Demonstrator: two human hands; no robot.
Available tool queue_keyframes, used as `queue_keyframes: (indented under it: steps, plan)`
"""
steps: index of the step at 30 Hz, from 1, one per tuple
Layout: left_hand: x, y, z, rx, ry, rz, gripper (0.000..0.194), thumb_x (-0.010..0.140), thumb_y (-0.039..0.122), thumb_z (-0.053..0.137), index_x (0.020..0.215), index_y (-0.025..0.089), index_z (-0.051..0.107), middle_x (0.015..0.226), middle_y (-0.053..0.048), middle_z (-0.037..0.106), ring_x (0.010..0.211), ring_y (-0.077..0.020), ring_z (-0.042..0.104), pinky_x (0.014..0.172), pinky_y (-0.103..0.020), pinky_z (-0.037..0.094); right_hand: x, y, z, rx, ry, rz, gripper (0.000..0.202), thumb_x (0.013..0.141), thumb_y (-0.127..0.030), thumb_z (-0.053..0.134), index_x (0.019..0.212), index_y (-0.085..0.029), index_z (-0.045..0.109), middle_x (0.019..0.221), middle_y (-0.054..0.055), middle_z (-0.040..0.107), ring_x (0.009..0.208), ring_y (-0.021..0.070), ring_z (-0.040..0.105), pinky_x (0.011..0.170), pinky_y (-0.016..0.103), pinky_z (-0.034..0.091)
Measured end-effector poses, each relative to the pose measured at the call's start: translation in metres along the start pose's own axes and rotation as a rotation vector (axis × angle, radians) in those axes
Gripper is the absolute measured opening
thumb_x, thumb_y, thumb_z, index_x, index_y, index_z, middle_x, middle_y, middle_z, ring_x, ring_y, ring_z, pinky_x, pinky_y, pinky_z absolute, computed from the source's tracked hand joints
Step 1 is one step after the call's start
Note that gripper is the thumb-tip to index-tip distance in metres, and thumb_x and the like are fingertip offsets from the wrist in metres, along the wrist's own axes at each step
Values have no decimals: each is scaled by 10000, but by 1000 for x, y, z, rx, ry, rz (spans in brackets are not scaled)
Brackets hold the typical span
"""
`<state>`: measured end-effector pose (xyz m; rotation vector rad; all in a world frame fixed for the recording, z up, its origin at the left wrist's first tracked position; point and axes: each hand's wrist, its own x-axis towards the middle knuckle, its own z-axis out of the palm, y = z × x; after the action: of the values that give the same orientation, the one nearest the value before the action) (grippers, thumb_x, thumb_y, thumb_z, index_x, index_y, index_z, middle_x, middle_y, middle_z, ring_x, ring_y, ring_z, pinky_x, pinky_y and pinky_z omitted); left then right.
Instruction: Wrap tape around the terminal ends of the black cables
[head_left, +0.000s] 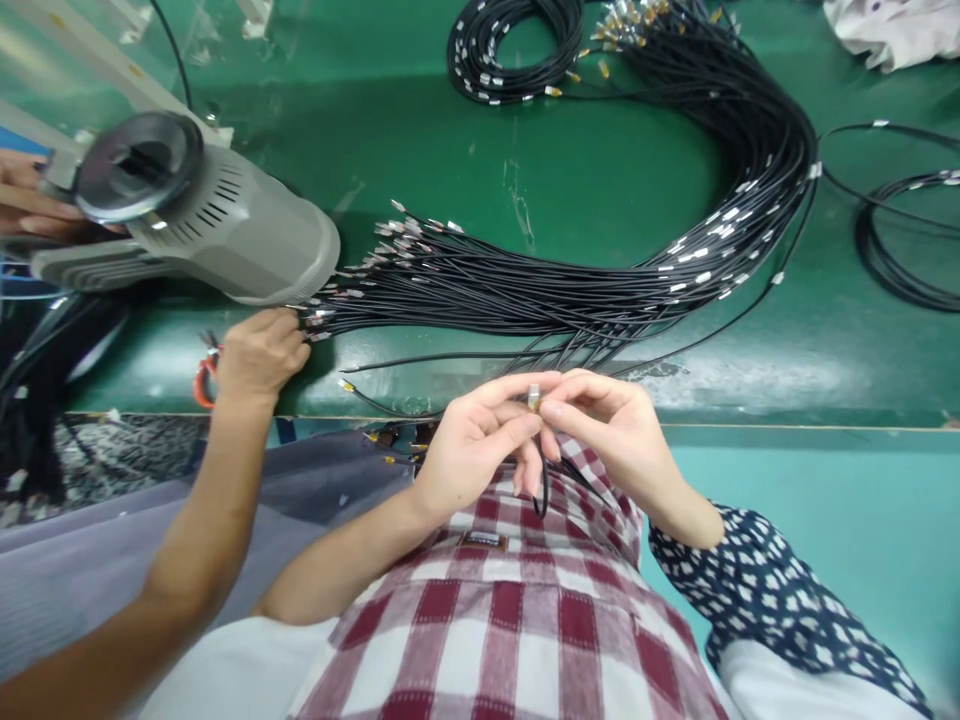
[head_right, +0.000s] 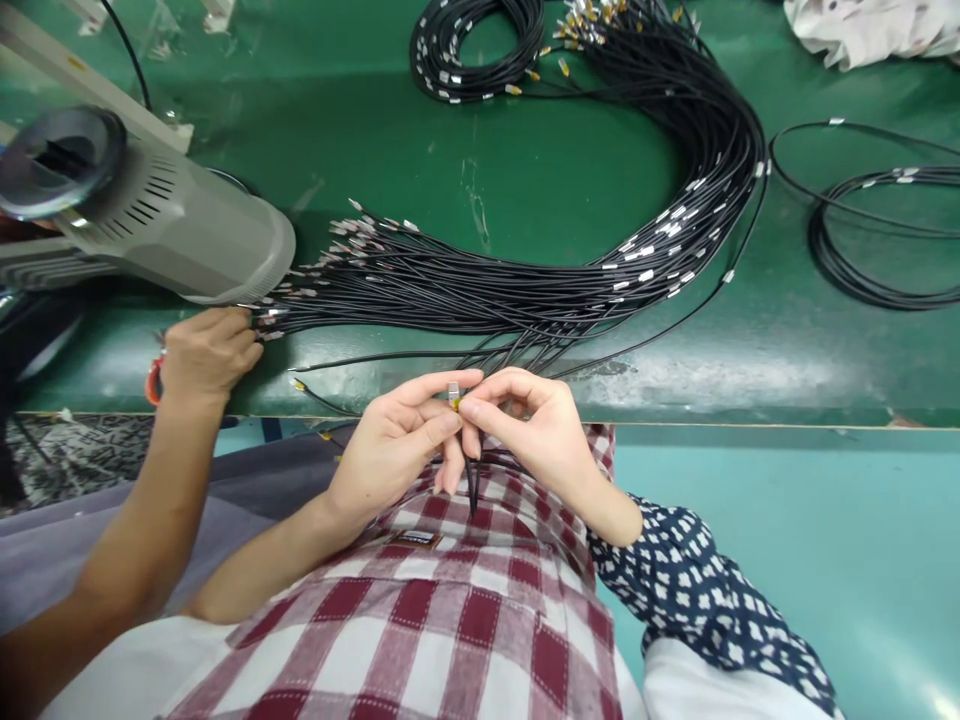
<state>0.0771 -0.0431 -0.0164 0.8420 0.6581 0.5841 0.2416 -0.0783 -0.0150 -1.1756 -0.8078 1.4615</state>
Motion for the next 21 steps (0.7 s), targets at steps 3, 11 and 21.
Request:
queue_keyframes:
  steps: [3, 11, 21]
  plan:
    - [0, 0, 0, -6, 1, 3, 347, 937, 210, 618, 1284, 219, 624, 718, 0, 698, 452, -101, 651, 417, -168, 502, -1, 0, 1, 13, 8, -11, 189, 766, -331, 805, 714, -187, 692, 693, -1, 649, 558, 115, 602, 579, 276, 490]
    - [-1, 1, 0, 1, 13, 16, 337, 932, 212, 625, 1269, 217, 630, 719, -1, 702, 446, -103, 648, 423, -174, 498, -2, 0, 4, 34, 6, -42, 138, 796, -285, 781, 729, -195, 700, 681, -4, 642, 575, 118, 612, 583, 269, 495]
    - [-2, 2, 1, 9, 43, -3, 351, 908, 248, 660, 1250, 178, 629, 709, -13, 703, 430, -115, 638, 413, -196, 505, -1, 2, 5, 14, 41, -9, 205, 771, -330, 798, 709, -174, 680, 770, 11, 640, 535, 96, 582, 532, 259, 490]
